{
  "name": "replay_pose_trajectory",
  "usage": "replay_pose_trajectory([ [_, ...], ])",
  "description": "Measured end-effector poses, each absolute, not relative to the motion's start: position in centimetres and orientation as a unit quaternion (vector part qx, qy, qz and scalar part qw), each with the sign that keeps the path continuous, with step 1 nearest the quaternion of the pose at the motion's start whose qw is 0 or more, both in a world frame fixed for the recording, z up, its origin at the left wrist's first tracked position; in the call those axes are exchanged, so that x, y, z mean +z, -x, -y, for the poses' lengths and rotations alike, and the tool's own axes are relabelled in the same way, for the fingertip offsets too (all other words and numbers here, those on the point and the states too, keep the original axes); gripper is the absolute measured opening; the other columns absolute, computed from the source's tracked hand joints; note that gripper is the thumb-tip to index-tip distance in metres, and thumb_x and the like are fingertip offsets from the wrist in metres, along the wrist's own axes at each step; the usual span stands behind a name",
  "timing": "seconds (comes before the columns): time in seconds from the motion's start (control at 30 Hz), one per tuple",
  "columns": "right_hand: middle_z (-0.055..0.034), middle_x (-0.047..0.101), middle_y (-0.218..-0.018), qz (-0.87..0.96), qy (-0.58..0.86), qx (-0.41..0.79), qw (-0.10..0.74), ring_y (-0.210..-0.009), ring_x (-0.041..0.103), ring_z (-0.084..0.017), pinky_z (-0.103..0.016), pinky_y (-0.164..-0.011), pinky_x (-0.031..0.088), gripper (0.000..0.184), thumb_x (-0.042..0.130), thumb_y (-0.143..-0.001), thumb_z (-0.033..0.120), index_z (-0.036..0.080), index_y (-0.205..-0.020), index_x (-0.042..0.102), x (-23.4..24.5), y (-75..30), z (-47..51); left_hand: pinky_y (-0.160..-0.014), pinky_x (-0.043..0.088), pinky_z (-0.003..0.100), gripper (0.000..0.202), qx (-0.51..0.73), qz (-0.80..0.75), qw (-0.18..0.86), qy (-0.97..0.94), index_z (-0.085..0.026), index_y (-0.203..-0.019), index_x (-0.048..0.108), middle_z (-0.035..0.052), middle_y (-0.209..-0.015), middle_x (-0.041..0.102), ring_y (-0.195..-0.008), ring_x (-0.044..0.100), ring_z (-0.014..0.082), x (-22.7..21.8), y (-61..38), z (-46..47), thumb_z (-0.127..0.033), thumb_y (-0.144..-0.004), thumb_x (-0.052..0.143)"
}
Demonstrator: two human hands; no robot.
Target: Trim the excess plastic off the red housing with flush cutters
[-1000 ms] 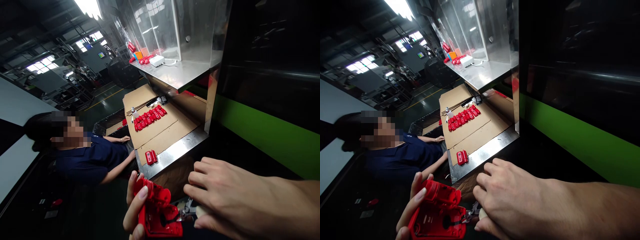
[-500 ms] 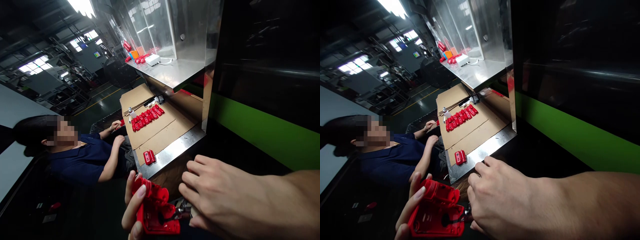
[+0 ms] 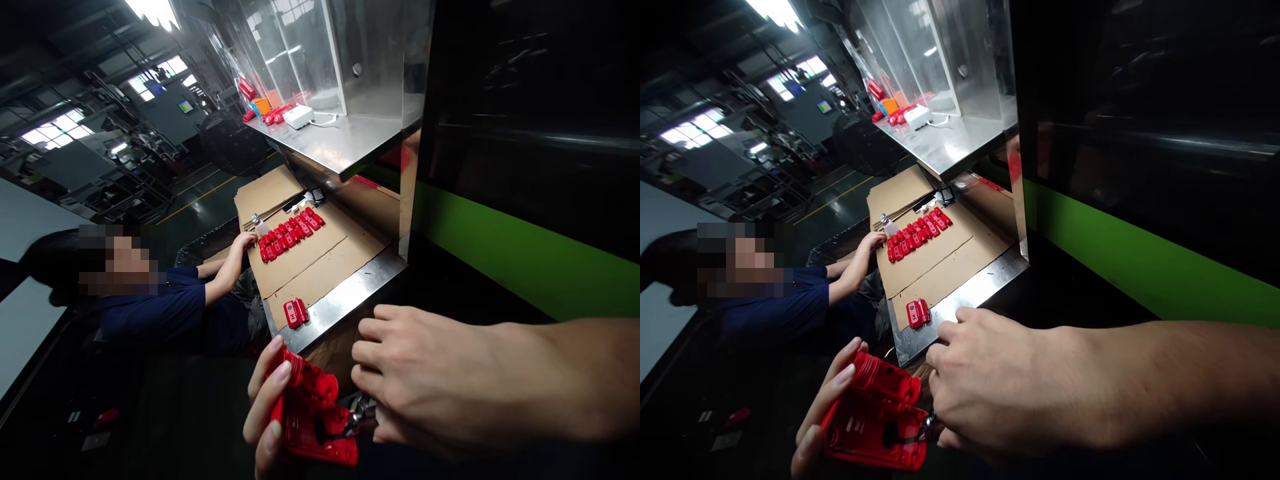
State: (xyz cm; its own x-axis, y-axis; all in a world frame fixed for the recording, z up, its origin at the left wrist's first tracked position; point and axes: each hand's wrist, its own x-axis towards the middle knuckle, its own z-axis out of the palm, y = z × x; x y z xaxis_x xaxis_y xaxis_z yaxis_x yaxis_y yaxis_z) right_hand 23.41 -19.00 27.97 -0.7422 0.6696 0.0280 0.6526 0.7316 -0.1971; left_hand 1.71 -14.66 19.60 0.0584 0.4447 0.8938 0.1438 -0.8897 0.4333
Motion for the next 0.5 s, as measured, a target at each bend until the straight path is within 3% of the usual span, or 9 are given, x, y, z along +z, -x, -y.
replay_pose_trajectory([
  [0.13, -0.0026, 0.063, -0.089, 0.932, 0.346, 0.103, 0.027, -0.080, 0.052, -0.021, -0.038, -0.064, 0.037, 0.027, 0.064, -0.093, 0.046, 0.019, -0.089, 0.069, 27.9, -23.1, 18.6, -0.099, 0.060, 0.036, 0.041, 0.619, -0.166, 0.070, -0.765, -0.035, -0.135, 0.054, -0.0010, -0.135, 0.065, -0.123, 0.063, 0.0218, 19.6, -2.0, 14.3, -0.021, -0.097, 0.049],
  [0.23, -0.0019, 0.064, -0.092, 0.929, 0.347, 0.124, 0.023, -0.082, 0.054, -0.020, -0.038, -0.060, 0.036, 0.028, 0.063, -0.094, 0.046, 0.019, -0.087, 0.068, 27.2, -22.9, 18.6, -0.096, 0.061, 0.044, 0.042, 0.606, -0.140, 0.057, -0.781, -0.033, -0.138, 0.053, -0.0019, -0.135, 0.065, -0.122, 0.063, 0.0260, 19.1, -1.1, 13.9, -0.022, -0.097, 0.051],
  [0.37, -0.0015, 0.062, -0.082, 0.919, 0.371, 0.128, 0.036, -0.073, 0.054, -0.020, -0.038, -0.062, 0.038, 0.034, 0.060, -0.094, 0.051, 0.019, -0.084, 0.067, 26.3, -23.5, 18.9, -0.094, 0.062, 0.050, 0.021, 0.607, -0.223, 0.172, -0.743, -0.028, -0.111, 0.066, 0.0025, -0.118, 0.073, -0.115, 0.068, 0.0265, 17.6, -0.2, 13.9, -0.030, -0.099, 0.049],
  [0.43, -0.0020, 0.061, -0.080, 0.912, 0.385, 0.129, 0.060, -0.069, 0.053, -0.020, -0.038, -0.062, 0.039, 0.039, 0.064, -0.090, 0.057, 0.018, -0.083, 0.065, 26.2, -24.2, 19.1, -0.095, 0.061, 0.052, 0.025, 0.621, -0.305, 0.261, -0.673, -0.023, -0.095, 0.069, 0.0063, -0.107, 0.075, -0.108, 0.071, 0.0273, 17.0, 0.0, 14.2, -0.036, -0.098, 0.048],
  [0.5, -0.0033, 0.062, -0.085, 0.896, 0.401, 0.150, 0.118, -0.071, 0.053, -0.020, -0.036, -0.063, 0.040, 0.038, 0.074, -0.083, 0.053, 0.017, -0.088, 0.062, 26.1, -24.9, 19.3, -0.099, 0.058, 0.055, 0.030, 0.631, -0.357, 0.326, -0.607, -0.021, -0.090, 0.072, 0.0081, -0.101, 0.076, -0.104, 0.071, 0.0290, 16.5, -0.1, 14.9, -0.042, -0.097, 0.050],
])
